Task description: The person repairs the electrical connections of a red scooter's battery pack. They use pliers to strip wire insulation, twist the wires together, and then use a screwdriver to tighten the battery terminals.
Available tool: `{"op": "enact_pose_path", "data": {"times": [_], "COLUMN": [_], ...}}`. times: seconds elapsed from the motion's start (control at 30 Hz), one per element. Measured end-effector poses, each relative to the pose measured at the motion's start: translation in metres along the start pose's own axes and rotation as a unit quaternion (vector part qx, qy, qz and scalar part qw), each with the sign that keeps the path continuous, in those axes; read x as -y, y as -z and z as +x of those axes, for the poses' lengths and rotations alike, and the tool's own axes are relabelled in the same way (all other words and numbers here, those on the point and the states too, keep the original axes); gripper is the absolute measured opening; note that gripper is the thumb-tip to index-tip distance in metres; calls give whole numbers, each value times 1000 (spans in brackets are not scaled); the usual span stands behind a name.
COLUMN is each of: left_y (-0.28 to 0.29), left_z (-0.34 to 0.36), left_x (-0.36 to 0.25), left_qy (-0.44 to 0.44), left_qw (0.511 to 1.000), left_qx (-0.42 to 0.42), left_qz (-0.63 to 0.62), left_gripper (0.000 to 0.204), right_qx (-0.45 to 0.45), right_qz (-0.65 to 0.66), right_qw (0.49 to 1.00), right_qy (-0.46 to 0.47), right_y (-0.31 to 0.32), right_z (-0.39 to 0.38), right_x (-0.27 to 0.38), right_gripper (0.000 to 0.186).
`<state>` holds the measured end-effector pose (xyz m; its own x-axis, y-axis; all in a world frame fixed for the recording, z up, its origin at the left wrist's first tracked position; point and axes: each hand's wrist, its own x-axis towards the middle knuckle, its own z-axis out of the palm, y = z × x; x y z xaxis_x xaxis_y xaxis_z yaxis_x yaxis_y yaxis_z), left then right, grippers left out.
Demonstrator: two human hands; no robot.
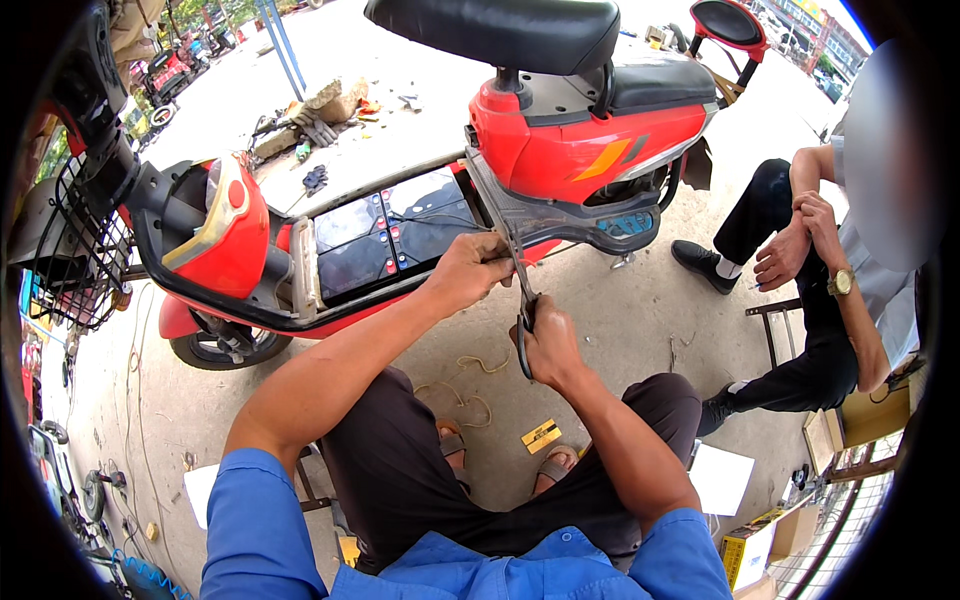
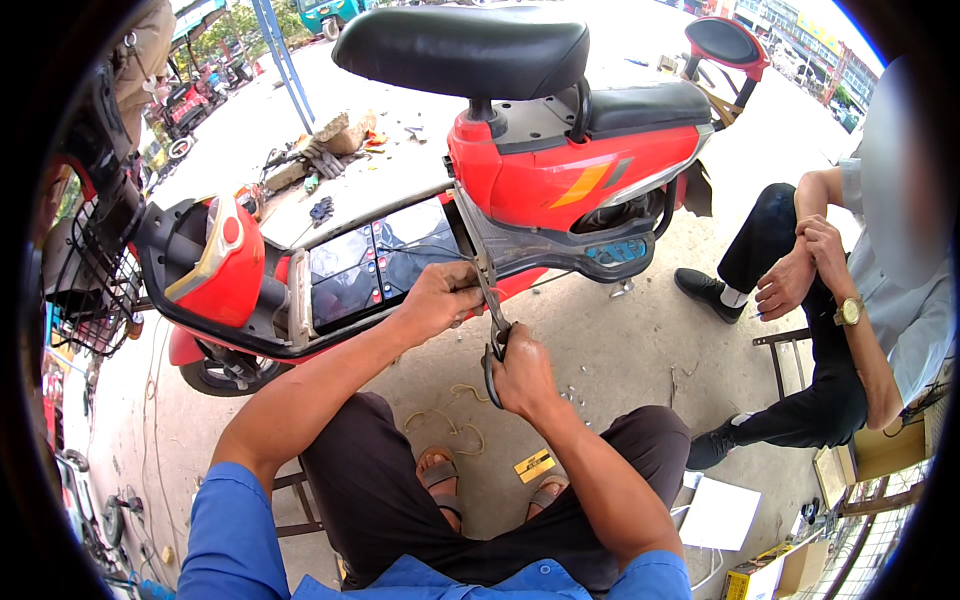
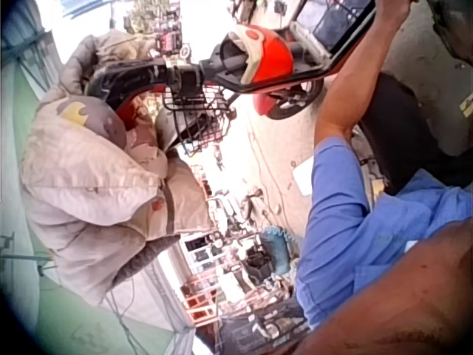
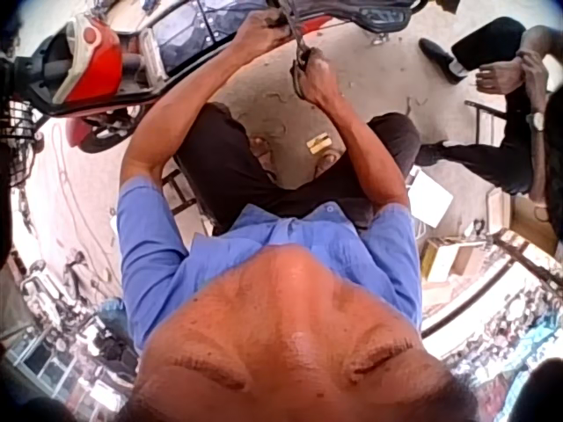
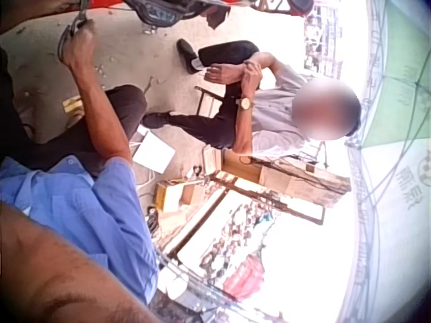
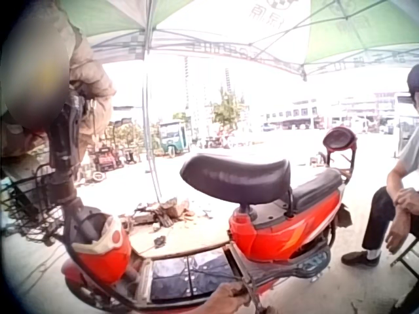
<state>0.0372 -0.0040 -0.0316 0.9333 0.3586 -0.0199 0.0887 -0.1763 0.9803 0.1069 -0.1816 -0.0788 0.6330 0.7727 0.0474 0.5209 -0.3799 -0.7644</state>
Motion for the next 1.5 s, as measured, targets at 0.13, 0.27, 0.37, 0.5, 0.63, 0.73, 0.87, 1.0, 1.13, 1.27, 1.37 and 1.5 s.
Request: {"op": "enact_pose_path", "data": {"times": [0.13,0.27,0.37,0.5,0.63,0.73,0.87,1.0,1.13,1.27,1.37,1.5], "left_y": [7,8,8,-1,-4,-6,-6,0,3,-1,0,-5], "left_z": [1,3,4,3,-2,-2,3,12,18,24,31,36], "left_x": [7,12,16,4,0,-2,-4,4,1,3,5,10], "left_qy": [1,-6,-32,-96,-276,-179,-49,-47,-30,-60,-75,-67], "left_qw": [1000,997,997,978,883,932,985,986,981,979,975,975], "left_qx": [20,32,30,0,-51,-3,58,84,123,126,98,56], "left_qz": [-22,-69,-56,183,375,316,153,138,150,147,183,203], "left_gripper": [9,11,13,20,34,44,48,49,54,60,63,66], "right_qx": [47,188,220,182,144,129,107,140,131,112,114,105], "right_qz": [89,282,371,346,264,235,262,386,420,429,486,509], "right_qw": [994,939,899,916,951,961,958,901,884,882,847,831], "right_qy": [48,-61,-77,-90,-69,-60,-55,-141,-160,-158,-184,-197], "right_y": [6,18,19,15,15,13,3,7,9,15,23,25], "right_z": [-1,-2,-1,2,4,3,2,1,1,0,1,3], "right_x": [-4,-2,-6,-11,-10,-9,-8,4,0,1,8,7], "right_gripper": [31,29,32,38,42,44,38,18,18,17,14,15]}}
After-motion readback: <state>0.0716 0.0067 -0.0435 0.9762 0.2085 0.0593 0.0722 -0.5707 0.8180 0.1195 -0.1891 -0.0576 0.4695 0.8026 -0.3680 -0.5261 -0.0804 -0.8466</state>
